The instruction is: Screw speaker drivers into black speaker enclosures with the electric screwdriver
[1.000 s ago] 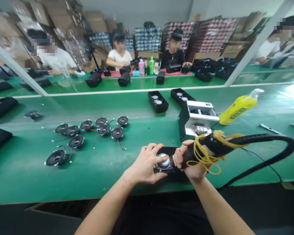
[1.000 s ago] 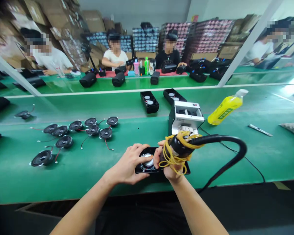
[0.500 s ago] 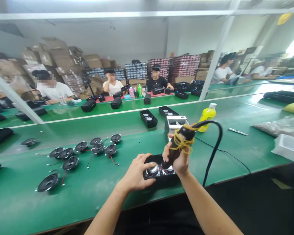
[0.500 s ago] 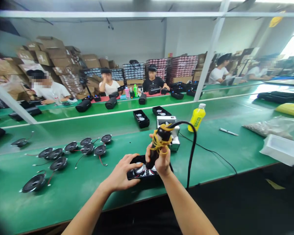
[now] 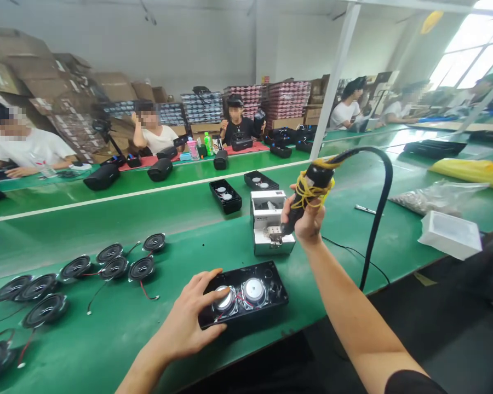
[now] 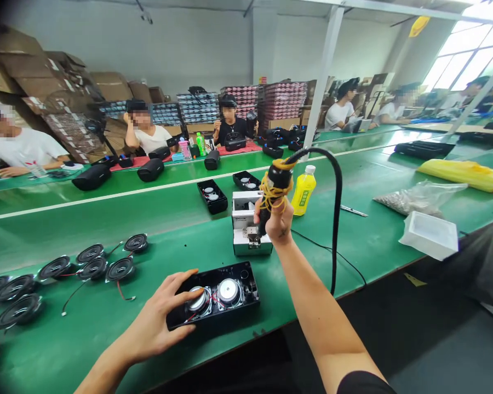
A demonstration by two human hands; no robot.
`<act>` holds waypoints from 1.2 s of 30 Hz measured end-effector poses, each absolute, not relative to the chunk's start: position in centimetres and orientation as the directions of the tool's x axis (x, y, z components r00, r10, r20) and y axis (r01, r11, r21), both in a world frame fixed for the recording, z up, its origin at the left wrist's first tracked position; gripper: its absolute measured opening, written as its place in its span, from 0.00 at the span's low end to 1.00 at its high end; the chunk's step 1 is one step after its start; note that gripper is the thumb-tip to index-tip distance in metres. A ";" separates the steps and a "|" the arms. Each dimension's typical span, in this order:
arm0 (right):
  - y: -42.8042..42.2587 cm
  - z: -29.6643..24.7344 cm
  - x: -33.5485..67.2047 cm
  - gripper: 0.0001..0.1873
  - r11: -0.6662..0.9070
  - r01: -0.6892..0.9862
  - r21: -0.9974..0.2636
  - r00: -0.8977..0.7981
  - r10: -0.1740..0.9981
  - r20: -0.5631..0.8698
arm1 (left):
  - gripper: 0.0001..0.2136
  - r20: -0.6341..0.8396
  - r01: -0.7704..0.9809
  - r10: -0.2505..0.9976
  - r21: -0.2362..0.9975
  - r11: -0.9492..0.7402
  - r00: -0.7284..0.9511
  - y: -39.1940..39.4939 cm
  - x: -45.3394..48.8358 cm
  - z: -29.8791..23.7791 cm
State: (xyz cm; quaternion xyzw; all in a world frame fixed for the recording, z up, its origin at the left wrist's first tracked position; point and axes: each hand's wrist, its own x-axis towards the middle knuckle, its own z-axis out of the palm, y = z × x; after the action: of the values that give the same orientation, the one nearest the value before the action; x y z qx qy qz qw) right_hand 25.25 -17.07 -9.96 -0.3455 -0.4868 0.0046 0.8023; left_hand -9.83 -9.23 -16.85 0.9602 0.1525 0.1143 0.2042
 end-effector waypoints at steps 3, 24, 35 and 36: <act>-17.2 -10.8 25.0 0.31 0.748 0.310 -0.587 0.500 0.397 0.769 | 0.30 0.141 0.257 0.346 0.431 -0.865 0.928 -9.3 -10.0 -16.8; -16.5 -8.6 25.0 0.37 0.715 0.255 -0.651 0.581 0.425 0.694 | 0.35 0.109 0.281 0.366 0.453 -0.846 0.924 -9.0 -12.1 -16.8; -15.9 -8.9 24.8 0.37 0.648 0.271 -0.711 0.569 0.488 0.662 | 0.35 0.094 0.271 0.376 0.538 -0.799 0.922 -8.7 -12.5 -17.6; -15.9 -8.8 24.7 0.37 0.651 0.271 -0.709 0.571 0.484 0.663 | 0.35 0.095 0.269 0.374 0.539 -0.799 0.922 -8.6 -12.5 -17.6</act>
State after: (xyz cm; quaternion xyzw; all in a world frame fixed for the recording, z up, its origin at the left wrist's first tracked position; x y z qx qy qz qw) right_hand 24.74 -15.85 -8.83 -0.4122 -0.4582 0.0677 0.7846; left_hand -12.47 -8.64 -17.57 0.9431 0.1705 0.0987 0.2677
